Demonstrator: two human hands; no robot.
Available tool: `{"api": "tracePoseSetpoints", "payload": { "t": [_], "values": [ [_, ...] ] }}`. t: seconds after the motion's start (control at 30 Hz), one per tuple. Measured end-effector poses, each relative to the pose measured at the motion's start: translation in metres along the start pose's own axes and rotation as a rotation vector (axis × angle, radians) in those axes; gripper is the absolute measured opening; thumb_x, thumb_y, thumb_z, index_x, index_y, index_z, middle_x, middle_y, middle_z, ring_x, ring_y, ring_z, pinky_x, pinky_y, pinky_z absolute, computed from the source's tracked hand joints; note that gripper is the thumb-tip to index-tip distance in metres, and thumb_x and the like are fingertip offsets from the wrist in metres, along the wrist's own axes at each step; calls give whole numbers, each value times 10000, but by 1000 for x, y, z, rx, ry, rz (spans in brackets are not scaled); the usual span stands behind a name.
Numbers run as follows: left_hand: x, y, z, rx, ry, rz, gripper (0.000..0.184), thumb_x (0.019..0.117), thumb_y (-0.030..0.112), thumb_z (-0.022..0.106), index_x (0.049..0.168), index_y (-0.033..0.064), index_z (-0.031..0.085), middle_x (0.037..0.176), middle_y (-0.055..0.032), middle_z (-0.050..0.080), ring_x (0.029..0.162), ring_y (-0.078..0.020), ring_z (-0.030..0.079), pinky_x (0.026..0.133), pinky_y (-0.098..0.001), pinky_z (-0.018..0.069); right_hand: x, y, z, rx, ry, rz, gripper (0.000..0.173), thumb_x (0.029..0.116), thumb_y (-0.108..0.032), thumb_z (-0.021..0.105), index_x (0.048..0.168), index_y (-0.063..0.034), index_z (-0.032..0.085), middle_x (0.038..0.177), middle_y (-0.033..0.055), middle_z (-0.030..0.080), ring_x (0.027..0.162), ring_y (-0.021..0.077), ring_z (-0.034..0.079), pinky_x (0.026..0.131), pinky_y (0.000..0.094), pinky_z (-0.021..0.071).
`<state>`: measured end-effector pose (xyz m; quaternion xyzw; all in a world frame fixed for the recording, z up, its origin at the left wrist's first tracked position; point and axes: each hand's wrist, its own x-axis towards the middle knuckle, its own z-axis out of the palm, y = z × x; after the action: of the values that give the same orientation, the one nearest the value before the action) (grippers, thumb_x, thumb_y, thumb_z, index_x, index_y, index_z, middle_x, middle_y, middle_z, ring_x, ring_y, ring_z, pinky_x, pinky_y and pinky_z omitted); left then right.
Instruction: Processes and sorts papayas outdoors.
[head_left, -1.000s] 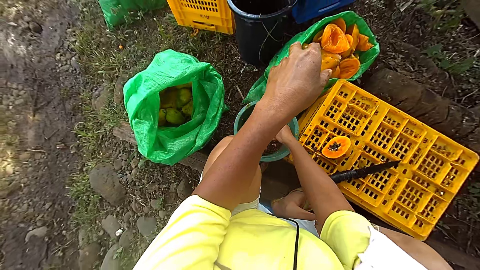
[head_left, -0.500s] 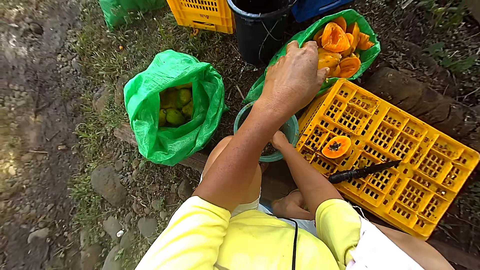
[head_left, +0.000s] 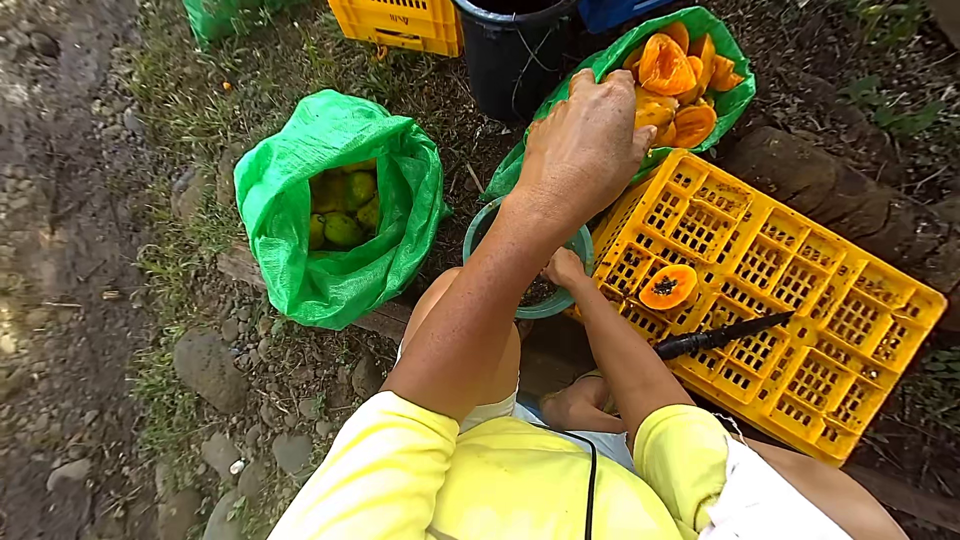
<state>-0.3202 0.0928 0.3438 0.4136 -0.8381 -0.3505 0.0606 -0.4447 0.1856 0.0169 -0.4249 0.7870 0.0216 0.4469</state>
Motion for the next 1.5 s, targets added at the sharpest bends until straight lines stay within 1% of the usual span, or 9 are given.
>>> {"api": "tracePoseSetpoints", "payload": {
  "t": [0.33, 0.43, 0.57, 0.8, 0.93, 1.17, 1.3, 1.4, 1.5],
  "values": [
    [2, -1, -1, 7, -9, 2, 431, 1024, 365, 599, 1336, 67, 591, 1335, -149, 573, 1180, -278, 614, 969, -477, 507, 7, -2, 37, -327, -168, 16, 315, 977, -135, 661, 1247, 28, 669, 1343, 259, 628, 1296, 422, 583, 1059, 626, 468],
    [0, -3, -2, 5, -16, 2, 439, 1024, 366, 602, 1347, 69, 588, 1337, -146, 578, 1186, -276, 612, 973, -476, 506, 4, -16, 11, -9, -126, 27, 213, 905, -97, 758, 1111, -44, 747, 1156, 206, 713, 1084, 355, 691, 981, 577, 535],
    [3, -5, -3, 6, -7, 1, 468, 1023, 355, 604, 1383, 59, 566, 1379, -159, 558, 1219, -289, 598, 1001, -487, 493, -32, -41, -32, 567, -101, -123, 149, 912, 21, 737, 1057, 25, 702, 899, 135, 716, 718, 157, 686, 723, 323, 599],
    [0, -4, -7, 3, -11, 7, 460, 1027, 355, 597, 1384, 65, 568, 1384, -149, 557, 1219, -277, 599, 998, -480, 492, 9, 2, 9, -258, -34, 22, 244, 1010, -105, 575, 1180, 12, 707, 1289, 252, 661, 1248, 430, 616, 1026, 640, 485],
    [-1, -5, -7, 8, -17, -8, 475, 1027, 340, 599, 1406, 57, 551, 1400, -161, 544, 1225, -289, 592, 1000, -489, 486, -19, -11, 15, -410, -96, 55, 291, 1016, -15, 510, 1263, 85, 626, 1368, 278, 604, 1288, 446, 583, 1015, 635, 487],
    [0, -7, -6, 16, -26, -11, 458, 1016, 351, 620, 1378, 75, 571, 1395, -146, 545, 1212, -273, 602, 986, -468, 502, 27, -3, 38, -229, -52, -122, 246, 974, -157, 672, 1174, -21, 717, 1269, 242, 669, 1251, 419, 611, 1028, 635, 487],
    [2, -6, -4, 13, -17, -5, 458, 1014, 355, 623, 1370, 71, 575, 1371, -151, 553, 1206, -285, 601, 978, -477, 505, 53, 18, 84, -291, -26, -226, 350, 955, -211, 695, 1271, -60, 692, 1324, 213, 654, 1283, 397, 600, 1056, 621, 480],
    [-1, -8, -5, 4, -7, 8, 447, 1012, 355, 627, 1354, 71, 587, 1355, -146, 567, 1195, -277, 607, 972, -471, 508, 37, 6, 48, -164, -56, -196, 256, 1008, -178, 624, 1188, -34, 734, 1255, 230, 684, 1229, 402, 629, 1050, 620, 483],
    [-2, -8, -8, 8, -12, -13, 483, 1018, 343, 620, 1406, 64, 553, 1396, -149, 546, 1220, -281, 593, 996, -484, 490, 2, -24, -5, 176, -104, -100, 217, 1019, -117, 643, 1194, -7, 710, 1069, 175, 728, 898, 267, 728, 861, 460, 601]
  ]
}}
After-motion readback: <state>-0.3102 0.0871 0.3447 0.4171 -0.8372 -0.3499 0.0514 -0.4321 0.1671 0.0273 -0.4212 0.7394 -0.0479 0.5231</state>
